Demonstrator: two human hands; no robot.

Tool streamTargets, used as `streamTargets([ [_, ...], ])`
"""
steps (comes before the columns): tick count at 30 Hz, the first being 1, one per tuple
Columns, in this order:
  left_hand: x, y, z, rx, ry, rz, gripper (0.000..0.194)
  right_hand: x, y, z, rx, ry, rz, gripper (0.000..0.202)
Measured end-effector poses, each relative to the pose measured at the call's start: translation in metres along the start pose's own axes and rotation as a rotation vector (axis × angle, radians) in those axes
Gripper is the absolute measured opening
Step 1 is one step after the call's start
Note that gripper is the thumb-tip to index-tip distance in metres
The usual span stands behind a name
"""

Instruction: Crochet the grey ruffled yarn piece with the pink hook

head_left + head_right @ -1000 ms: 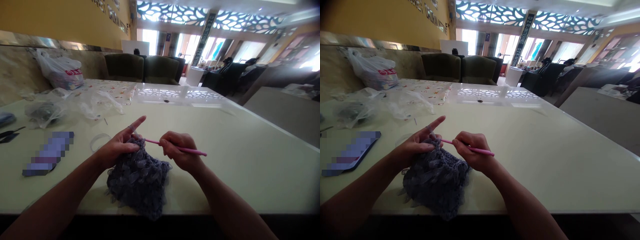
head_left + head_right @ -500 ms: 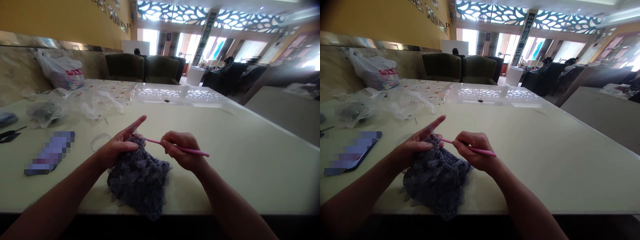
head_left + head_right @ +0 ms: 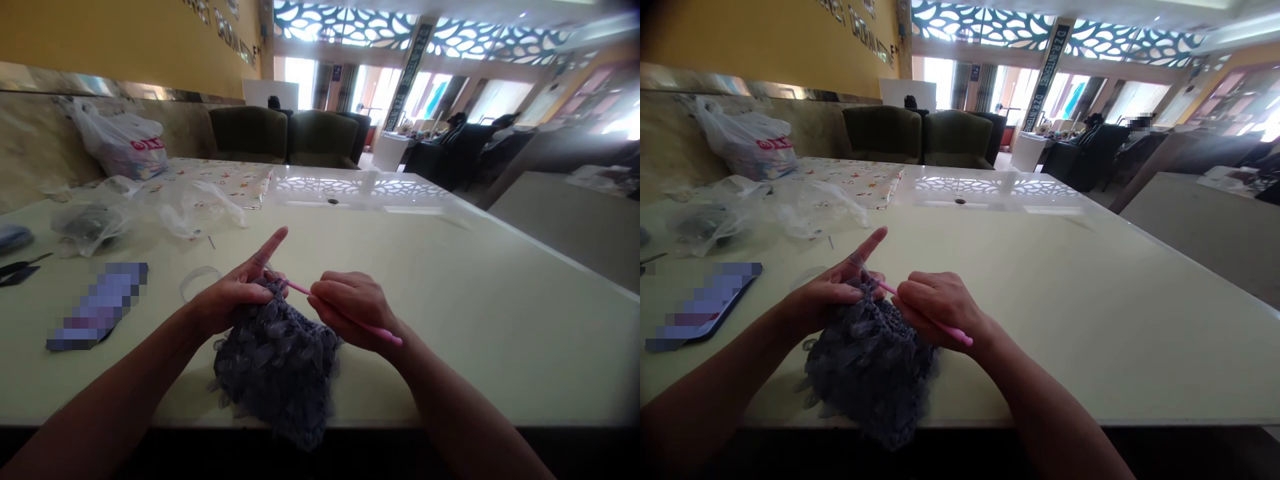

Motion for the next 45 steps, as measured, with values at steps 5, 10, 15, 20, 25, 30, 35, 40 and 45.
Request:
streamTargets([
  [5,-0.003,-0.009,0.001,0.066,0.000,0.057,0.086,-0.002,-0.009,0.000,0.011,0.018,-0.009,0.029],
  [10,-0.005,-0.011,0.005,-0.031,0.025,0.068,0.073,0.002,-0.008,0.025,-0.445,0.401,0.060,0.023],
  [15,-0.005,-0.003,-0.003,-0.095,0.033,0.074,0.069,0.009,0.021,0.032,-0.797,0.595,0.095,0.022],
  [20,-0.003,0.011,-0.013,-0.187,0.011,0.118,0.061,0.003,0.006,0.004,-0.094,0.127,0.242,0.021],
  [25,0.002,0.014,0.003,-0.582,0.161,0.327,0.037,-0.003,0.003,-0.002,0.198,0.082,0.140,0.020],
  [30,0.014,0.023,0.026,-1.024,0.378,0.534,0.044,-0.008,0.007,-0.018,0.121,0.110,0.183,0.019],
  [35,0.016,0.021,0.020,-0.869,0.363,0.402,0.047,0.005,0.007,-0.006,0.083,0.194,0.376,0.016],
  [40,0.004,-0.002,0.012,-0.861,0.257,0.378,0.053,0.018,0.001,0.006,0.087,0.207,0.463,0.014],
  [45,-0.003,-0.016,0.016,-0.995,0.209,0.464,0.047,0.019,-0.005,0.013,-0.010,0.265,0.481,0.012],
])
Point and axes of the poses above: each hand's wrist, its own x-axis away from the middle knuckle, its own y-axis out of the palm, z = x × y, the point moved 7 cm from there along -x, towards the middle knuckle, and after that the axes turned 6 degrees about -x, right-handed, at the moved point
